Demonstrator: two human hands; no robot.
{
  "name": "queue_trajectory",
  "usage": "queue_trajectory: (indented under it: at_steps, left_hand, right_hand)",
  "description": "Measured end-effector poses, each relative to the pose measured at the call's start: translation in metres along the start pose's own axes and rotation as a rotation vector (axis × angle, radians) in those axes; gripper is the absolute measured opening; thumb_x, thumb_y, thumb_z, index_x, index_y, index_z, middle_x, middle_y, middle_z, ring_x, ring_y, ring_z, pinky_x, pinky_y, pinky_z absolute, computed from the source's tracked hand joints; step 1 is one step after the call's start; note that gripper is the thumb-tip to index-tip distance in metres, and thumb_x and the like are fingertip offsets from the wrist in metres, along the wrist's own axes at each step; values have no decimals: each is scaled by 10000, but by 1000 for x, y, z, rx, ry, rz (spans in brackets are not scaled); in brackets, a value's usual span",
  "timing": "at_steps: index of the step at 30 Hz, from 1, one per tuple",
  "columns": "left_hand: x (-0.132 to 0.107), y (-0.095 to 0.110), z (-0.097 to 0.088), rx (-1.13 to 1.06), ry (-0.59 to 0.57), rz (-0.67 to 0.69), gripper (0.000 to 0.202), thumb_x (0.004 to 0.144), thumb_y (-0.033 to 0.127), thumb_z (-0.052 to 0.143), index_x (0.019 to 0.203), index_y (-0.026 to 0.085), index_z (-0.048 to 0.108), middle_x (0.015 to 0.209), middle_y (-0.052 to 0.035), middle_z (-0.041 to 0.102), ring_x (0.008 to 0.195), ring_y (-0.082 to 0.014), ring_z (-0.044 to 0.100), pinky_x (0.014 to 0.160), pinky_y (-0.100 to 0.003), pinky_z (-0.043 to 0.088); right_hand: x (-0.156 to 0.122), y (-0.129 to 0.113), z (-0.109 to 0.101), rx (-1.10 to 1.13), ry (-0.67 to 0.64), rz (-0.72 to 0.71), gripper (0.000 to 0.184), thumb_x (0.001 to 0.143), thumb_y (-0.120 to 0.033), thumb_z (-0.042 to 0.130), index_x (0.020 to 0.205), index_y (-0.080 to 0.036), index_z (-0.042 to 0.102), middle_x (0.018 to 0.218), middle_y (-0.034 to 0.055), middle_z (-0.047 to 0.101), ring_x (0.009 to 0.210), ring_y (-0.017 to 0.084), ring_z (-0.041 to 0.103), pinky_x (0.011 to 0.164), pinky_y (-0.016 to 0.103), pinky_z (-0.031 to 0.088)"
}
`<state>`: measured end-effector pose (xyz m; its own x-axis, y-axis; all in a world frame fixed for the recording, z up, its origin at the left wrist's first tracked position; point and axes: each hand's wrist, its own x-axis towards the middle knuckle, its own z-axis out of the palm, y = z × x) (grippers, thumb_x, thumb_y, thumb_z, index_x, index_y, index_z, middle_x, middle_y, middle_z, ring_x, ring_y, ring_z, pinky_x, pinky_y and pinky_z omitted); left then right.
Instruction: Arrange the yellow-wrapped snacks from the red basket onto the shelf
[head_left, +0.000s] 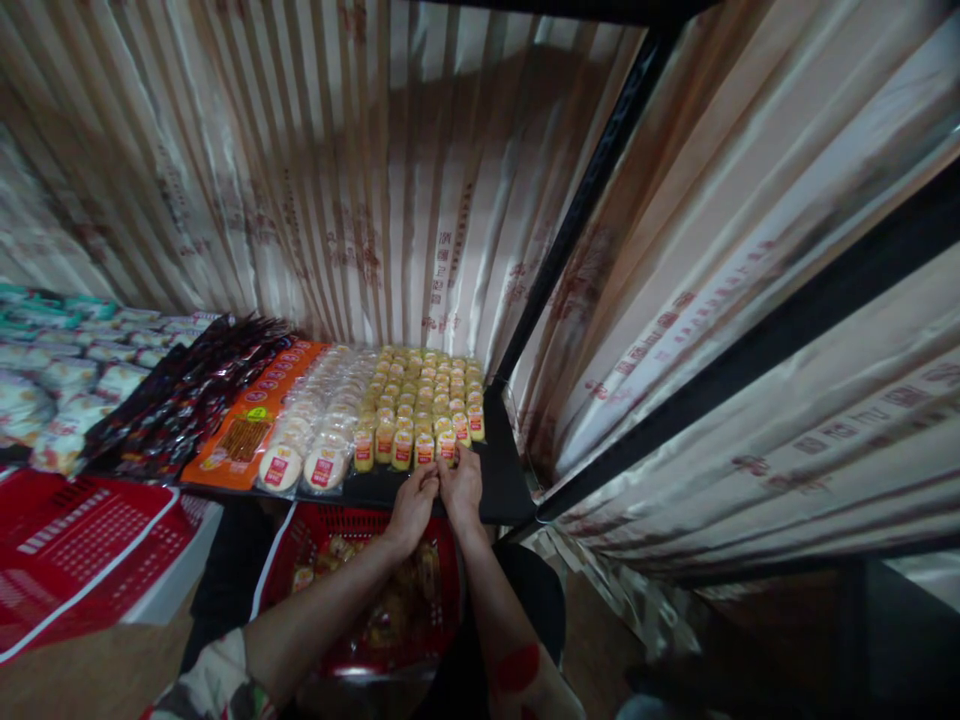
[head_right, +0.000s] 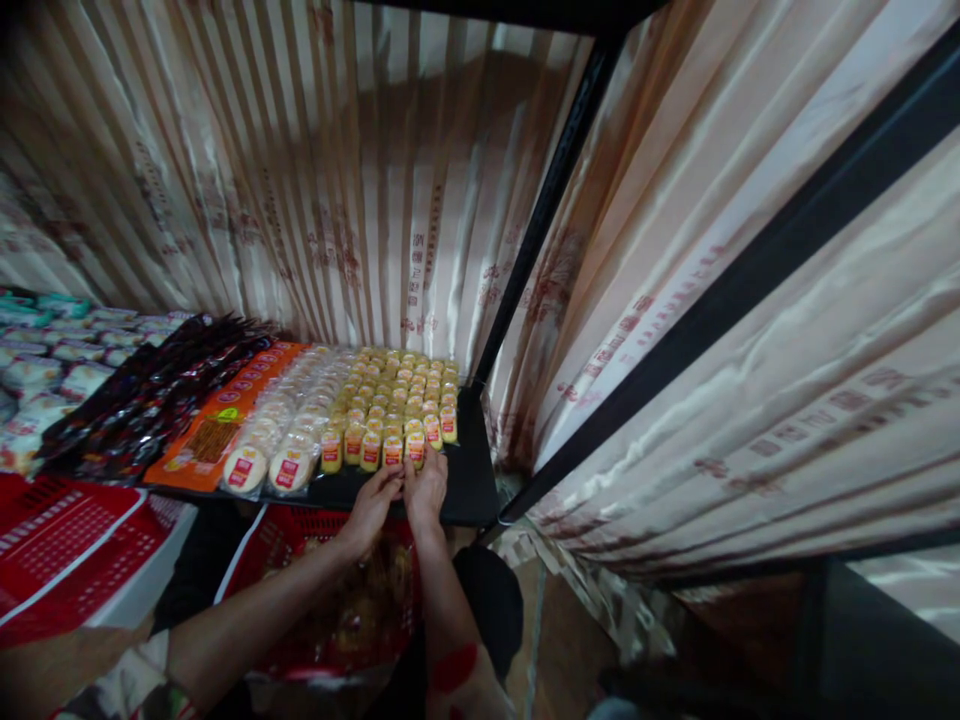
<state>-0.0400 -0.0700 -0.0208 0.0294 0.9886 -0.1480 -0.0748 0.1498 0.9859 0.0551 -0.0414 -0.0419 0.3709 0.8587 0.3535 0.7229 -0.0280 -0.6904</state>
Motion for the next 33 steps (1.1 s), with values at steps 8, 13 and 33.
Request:
queue_trajectory:
  at_steps: [8,13,33]
  left_hand:
    - [4,-7,-1,-93,-8,-8,224,763,175,484,908,142,651,985,-82,686,925,-192,629,831,-318,508]
    - [8,-7,0,-76,21,-46,221,768,173,483,897,148,661,1009,-81,684,934,-184,623,816,-292,510]
    - [1,-13,-11,83,41,-23,179,704,118,508,789,155,662,853,-43,697,802,-139,625,771,-247,490]
  right_hand:
    - [-8,1,-1,161,0,32,394,798,-297,453,1146,-153,570,1075,141,544,902,223,560,751,339,492]
    - [-12,6,3,173,8,29,375,806,-270,429,1135,-159,572,1055,136,537,910,226,563,771,361,495]
    - [-51,-10,-1,204,64,40,400,827,-266,405,1194,-146,509,1210,160,457,1092,229,479,868,377,459]
